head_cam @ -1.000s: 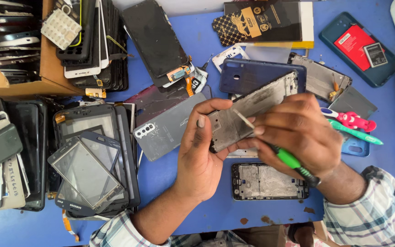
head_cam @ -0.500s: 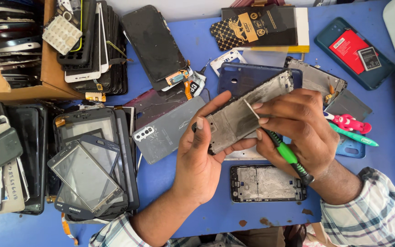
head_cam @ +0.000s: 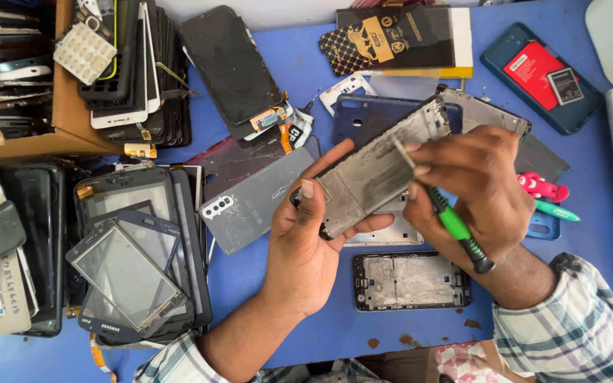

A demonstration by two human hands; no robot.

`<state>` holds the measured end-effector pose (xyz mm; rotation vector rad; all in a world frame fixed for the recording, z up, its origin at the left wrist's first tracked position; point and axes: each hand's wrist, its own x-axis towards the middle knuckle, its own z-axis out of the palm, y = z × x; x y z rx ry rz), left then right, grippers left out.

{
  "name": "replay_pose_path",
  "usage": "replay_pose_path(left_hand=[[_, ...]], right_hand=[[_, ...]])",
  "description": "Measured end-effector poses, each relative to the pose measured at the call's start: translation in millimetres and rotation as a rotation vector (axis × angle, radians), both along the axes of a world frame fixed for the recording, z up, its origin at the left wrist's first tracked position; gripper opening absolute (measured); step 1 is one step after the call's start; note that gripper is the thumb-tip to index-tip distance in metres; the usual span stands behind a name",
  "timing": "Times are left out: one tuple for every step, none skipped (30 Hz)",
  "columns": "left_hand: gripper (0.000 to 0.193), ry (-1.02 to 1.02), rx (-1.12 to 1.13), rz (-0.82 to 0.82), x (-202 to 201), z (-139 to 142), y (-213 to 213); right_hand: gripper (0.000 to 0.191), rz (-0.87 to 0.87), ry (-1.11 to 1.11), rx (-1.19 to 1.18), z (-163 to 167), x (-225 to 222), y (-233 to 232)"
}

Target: The person works at a cluttered repair bench covered with phone housings and parts. They pick up a phone midframe, hold it in one hand, and use a screwdriver to pry and scrape inside the frame, then handle the blue back cover and press it onto the frame, continuing to work the seam with the screwdriver.

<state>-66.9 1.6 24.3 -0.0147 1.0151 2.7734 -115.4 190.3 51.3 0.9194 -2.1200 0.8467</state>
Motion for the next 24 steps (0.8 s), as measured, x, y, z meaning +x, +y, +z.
replay_pose_path(left_hand=[[0.074,-0.008,-0.006,-0.002,0,1,0],[0.074,-0.015,-0.012,-0.003,0,1,-1],[0.074,-0.006,-0.002,-0.002,0,2,0],[0.074,0.001,0.006,-0.001,0,2,0],[0.074,0.007,0.015,-0.001,0,2,1],[0.073,0.003,0.01,0.002,0,3,1],[0.073,-0.001,0.005,0.004,0,3,0],[0.073,-0.006,0.001,0.007,0,3,0],[0.073,0.001,-0.002,0.005,1,3,0],[0.073,0.008,-0.005,0.004,1,2,1],[0.073,0.017,-0.008,0.004,1,2,0],[0.073,0.019,-0.006,0.003,1,2,0],[0.073,0.021,-0.004,0.002,1,2,0],[0.073,0.021,-0.002,0.0,2,1,0],[0.073,0.029,-0.005,-0.008,2,1,0],[0.073,0.036,-0.006,-0.016,2,1,0],[0.073,0.043,-0.005,-0.022,2,0,0],[0.073,0.045,-0.009,-0.019,3,0,0],[0.073,0.049,-0.014,-0.017,3,0,1],[0.073,0.055,-0.02,-0.015,3,0,1],[0.073,0.056,-0.023,-0.015,2,-1,1],[0.073,0.055,-0.025,-0.015,2,-1,1],[0.073,0.053,-0.027,-0.014,2,0,1],[0.073,0.054,-0.033,-0.017,2,0,1]], right_hand=[[0.028,-0.002,-0.004,-0.014,-1,0,0],[0.028,-0.004,-0.006,-0.028,-1,-1,0],[0.028,-0.006,-0.011,-0.042,-2,0,0],[0.028,0.015,-0.009,-0.024,-3,0,1],[0.029,0.037,-0.009,-0.006,-3,1,1],[0.029,0.059,-0.007,0.012,-4,1,1],[0.028,0.039,0.007,0.002,-5,1,2],[0.027,0.019,0.02,-0.007,-6,1,3],[0.027,-0.001,0.033,-0.015,-7,0,3],[0.027,0.016,0.026,-0.021,-8,0,4],[0.027,0.032,0.02,-0.027,-9,0,4],[0.026,0.048,0.015,-0.034,-10,0,5],[0.027,0.043,0.025,-0.012,-10,1,6],[0.027,0.038,0.034,0.011,-11,1,7],[0.027,0.033,0.042,0.033,-11,2,7],[0.028,0.024,0.028,0.02,-11,3,8],[0.028,0.017,0.013,0.008,-11,4,9],[0.028,0.01,0.0,-0.005,-11,4,9],[0.028,0.026,0.005,0.008,-11,4,9],[0.029,0.041,0.01,0.018,-12,5,9],[0.03,0.055,0.014,0.028,-12,5,9],[0.029,0.042,0.012,0.014,-12,4,9],[0.029,0.031,0.007,0.0,-12,3,9],[0.028,0.021,0.004,-0.013,-13,3,9]])
